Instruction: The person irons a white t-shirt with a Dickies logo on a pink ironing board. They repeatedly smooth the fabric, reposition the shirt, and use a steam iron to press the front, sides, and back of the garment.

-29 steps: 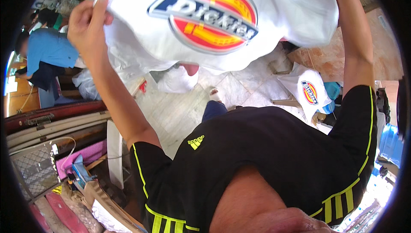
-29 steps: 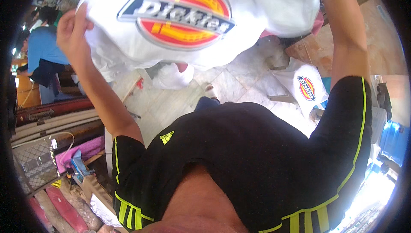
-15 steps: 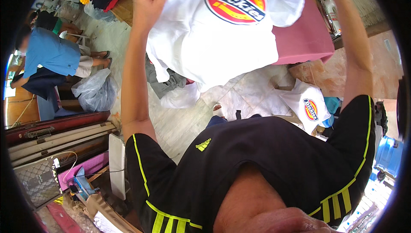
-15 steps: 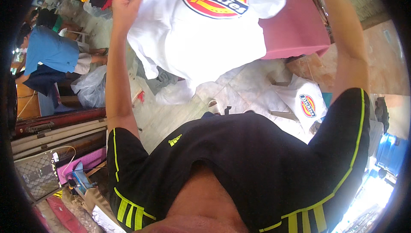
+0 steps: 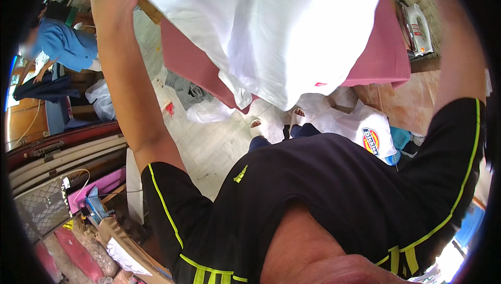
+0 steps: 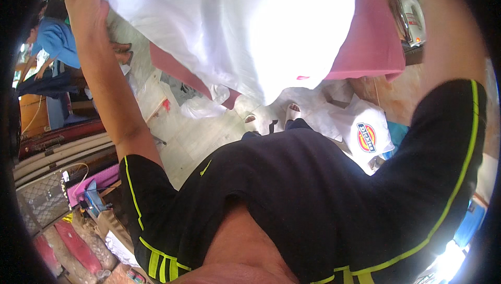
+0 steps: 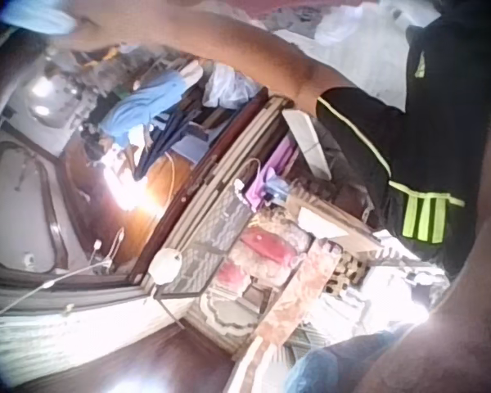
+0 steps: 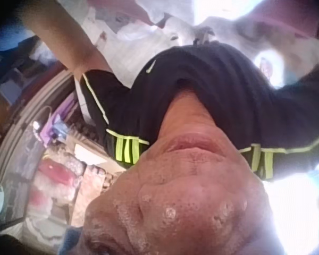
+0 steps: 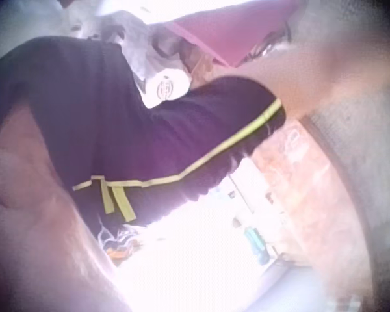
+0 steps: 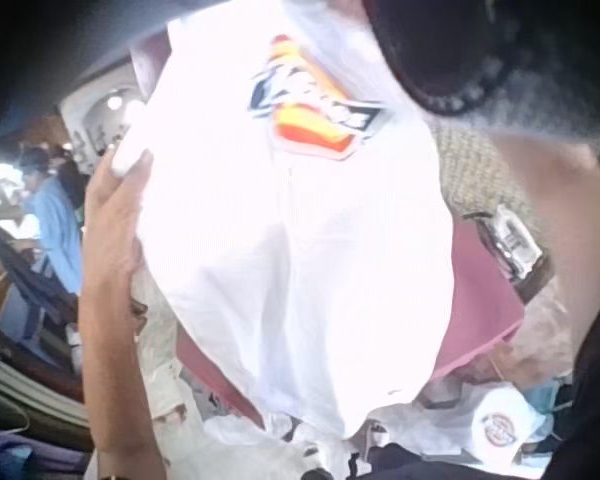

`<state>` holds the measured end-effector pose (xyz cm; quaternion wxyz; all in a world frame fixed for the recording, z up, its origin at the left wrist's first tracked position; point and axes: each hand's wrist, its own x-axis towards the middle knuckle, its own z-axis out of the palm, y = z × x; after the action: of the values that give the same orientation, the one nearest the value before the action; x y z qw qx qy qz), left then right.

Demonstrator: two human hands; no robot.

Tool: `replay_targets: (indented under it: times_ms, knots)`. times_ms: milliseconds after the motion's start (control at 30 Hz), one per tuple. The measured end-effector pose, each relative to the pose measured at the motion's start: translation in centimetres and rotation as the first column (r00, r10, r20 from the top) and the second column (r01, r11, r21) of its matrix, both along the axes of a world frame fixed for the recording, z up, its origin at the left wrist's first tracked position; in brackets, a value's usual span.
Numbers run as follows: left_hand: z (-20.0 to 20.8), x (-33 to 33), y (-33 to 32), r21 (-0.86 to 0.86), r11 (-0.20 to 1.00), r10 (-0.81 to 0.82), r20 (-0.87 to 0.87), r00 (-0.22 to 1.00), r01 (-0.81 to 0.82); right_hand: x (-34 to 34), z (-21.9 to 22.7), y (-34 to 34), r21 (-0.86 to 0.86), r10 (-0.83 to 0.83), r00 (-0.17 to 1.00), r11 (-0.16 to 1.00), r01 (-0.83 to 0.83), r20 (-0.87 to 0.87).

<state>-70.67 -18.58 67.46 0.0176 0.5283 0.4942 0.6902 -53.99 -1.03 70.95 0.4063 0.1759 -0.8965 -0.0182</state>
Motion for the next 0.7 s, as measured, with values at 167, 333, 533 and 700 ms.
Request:
replay_targets:
  times_ms: [167, 333, 533, 700]
  knots:
    - [-12.2, -6.6, -4.0, -0.284, 0.814, 0.565, 0.184, 0.804, -0.507, -2.7, -7.1, -0.7, -0.059, 0.316, 0.947, 0.948, -0.313, 0.051]
    - [-28.0, -1.3, -14.3, -0.331, 0.435, 0.654, -0.523, 0.547, -0.837, 4.9, -20.6, 6.4, -0.33, 0.366, 0.896, 0.903, -0.276, 0.251]
    - [-26.6, 21.4, -8.7, -0.535, 0.659, 0.419, -0.323, 0.849, -0.529, 25.9, -23.2, 6.9, -0.25, 0.019, 0.345, 0.727, 0.64, 0.939]
    - [-29.3, 23.2, -5.0, -0.472, 0.61, 0.553, -0.321, 0.769, -0.636, 29.2, -29.3, 2.0, -0.446, -0.294, 0.773, 0.679, 0.583, 0.563]
